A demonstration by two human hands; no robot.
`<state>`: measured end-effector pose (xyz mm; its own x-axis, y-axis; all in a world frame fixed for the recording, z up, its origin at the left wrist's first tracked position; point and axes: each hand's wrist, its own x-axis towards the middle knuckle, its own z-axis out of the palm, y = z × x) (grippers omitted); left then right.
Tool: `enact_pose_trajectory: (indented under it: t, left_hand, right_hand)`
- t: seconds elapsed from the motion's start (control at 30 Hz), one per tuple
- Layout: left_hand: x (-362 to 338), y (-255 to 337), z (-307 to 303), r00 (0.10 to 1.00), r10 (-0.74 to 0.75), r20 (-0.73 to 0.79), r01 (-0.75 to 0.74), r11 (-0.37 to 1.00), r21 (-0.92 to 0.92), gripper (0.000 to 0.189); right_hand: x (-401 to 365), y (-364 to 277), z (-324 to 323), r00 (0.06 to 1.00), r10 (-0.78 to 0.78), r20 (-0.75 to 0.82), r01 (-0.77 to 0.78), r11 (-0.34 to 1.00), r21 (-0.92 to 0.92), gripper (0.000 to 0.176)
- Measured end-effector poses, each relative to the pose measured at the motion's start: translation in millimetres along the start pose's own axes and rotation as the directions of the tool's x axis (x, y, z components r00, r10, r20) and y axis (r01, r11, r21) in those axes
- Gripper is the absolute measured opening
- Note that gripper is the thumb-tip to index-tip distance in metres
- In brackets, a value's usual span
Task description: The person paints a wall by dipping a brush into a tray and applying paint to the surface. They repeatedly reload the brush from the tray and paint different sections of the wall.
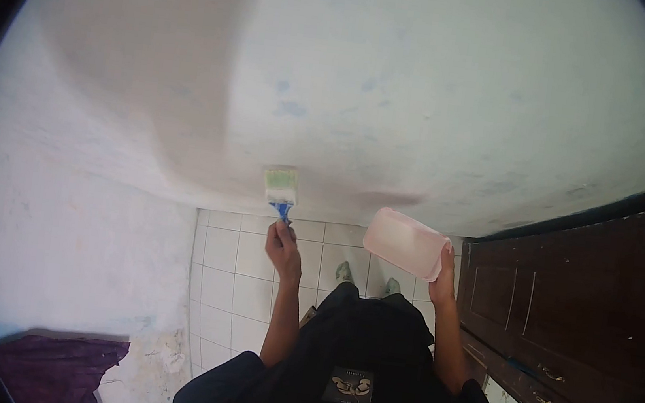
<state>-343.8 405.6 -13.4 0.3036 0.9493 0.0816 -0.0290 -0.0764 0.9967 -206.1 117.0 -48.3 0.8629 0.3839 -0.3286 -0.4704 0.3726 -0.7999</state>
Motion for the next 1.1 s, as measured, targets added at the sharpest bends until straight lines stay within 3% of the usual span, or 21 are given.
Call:
enact_pose_trajectory:
  t: [0.1,0.17,0.2,0.27,0.3,0.37,0.63,0.77,0.83,0.93,1.1]
  left_hand:
    - [13.2,-74.8,-4.5,0.998,0.004,0.059,-0.013,0.989,0.147,0.033]
    - [12.9,-129.1,-10.3,0.997,-0.012,0.080,-0.020,0.926,0.377,0.032]
    - [11.8,-154.1,-13.6,0.996,-0.009,0.085,-0.024,0.926,0.377,0.032]
    - [5.4,-188.1,-20.3,1.000,-0.005,0.024,-0.010,0.790,0.613,0.034]
    - [4.2,-187.3,-21.5,1.000,-0.004,0.022,-0.010,0.791,0.612,0.034]
    - [6.1,-186.0,-24.7,0.979,-0.200,-0.030,0.140,0.564,0.814,0.036]
    - [13.0,-28.8,-4.4,0.997,-0.067,0.031,0.032,0.766,0.642,0.037]
    - [-8.4,32.6,-1.8,0.998,-0.056,0.037,0.034,0.898,0.439,0.038]
    - [-15.7,33.7,2.8,1.000,0.016,0.020,-0.020,0.977,0.214,0.034]
    - [-13.0,-7.9,18.1,0.995,-0.005,0.095,-0.015,0.977,0.211,0.029]
    - [-22.5,-136.4,30.2,0.980,-0.068,0.187,-0.018,0.906,0.424,0.027]
  right_hand:
    - [4.2,0.2,6.2,1.000,0.013,-0.015,-0.013,1.000,-0.017,0.047]
    - [6.8,-2.3,9.0,0.999,0.014,0.032,-0.014,1.000,-0.013,0.046]
    - [7.6,-1.8,9.1,1.000,0.010,0.030,-0.010,1.000,-0.010,0.046]
    - [8.3,-1.1,7.9,0.999,0.024,0.029,-0.023,0.999,-0.022,0.045]
    - [9.4,-1.0,6.7,0.999,0.023,0.031,-0.022,0.999,-0.023,0.045]
    - [10.4,0.0,4.5,0.999,0.021,0.033,-0.020,1.000,-0.012,0.045]
    - [9.8,0.5,0.3,1.000,0.013,0.001,-0.013,1.000,-0.016,0.045]
    - [9.3,-1.0,-2.7,0.999,0.034,-0.010,-0.034,0.999,0.015,0.046]
    - [10.7,-1.5,-1.5,0.999,0.046,-0.003,-0.046,0.999,0.010,0.047]
    - [12.7,0.4,-2.3,0.998,0.063,0.005,-0.063,0.998,0.002,0.047]
    - [15.3,0.2,-5.3,0.998,0.064,-0.010,-0.064,0.998,-0.007,0.047]
